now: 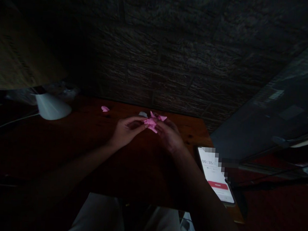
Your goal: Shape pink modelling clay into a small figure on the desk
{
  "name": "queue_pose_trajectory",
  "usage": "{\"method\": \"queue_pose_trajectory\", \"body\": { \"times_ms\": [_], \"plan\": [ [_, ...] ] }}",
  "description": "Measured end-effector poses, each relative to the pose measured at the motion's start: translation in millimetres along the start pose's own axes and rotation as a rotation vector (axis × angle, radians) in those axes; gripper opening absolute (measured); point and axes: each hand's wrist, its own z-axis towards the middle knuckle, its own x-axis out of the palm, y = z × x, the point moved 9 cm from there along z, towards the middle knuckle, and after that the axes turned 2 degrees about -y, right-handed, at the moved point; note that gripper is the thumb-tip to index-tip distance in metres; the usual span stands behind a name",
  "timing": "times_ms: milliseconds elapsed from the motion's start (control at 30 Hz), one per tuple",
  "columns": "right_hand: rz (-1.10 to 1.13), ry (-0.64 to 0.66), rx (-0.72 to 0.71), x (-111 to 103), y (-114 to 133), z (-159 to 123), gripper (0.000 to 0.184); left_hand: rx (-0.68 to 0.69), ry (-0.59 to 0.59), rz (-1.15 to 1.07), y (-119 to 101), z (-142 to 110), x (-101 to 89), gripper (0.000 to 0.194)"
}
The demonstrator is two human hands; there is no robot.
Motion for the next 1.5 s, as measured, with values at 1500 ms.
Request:
{"method": "queue_pose_trajectory", "body": {
  "times_ms": [1500],
  "plan": [
    [0.052,-0.001,0.056,-0.4,1.0,-1.5,0.023,0.268,-0.084,0.253,-38.7,0.7,-10.6,0.004]
  ]
}}
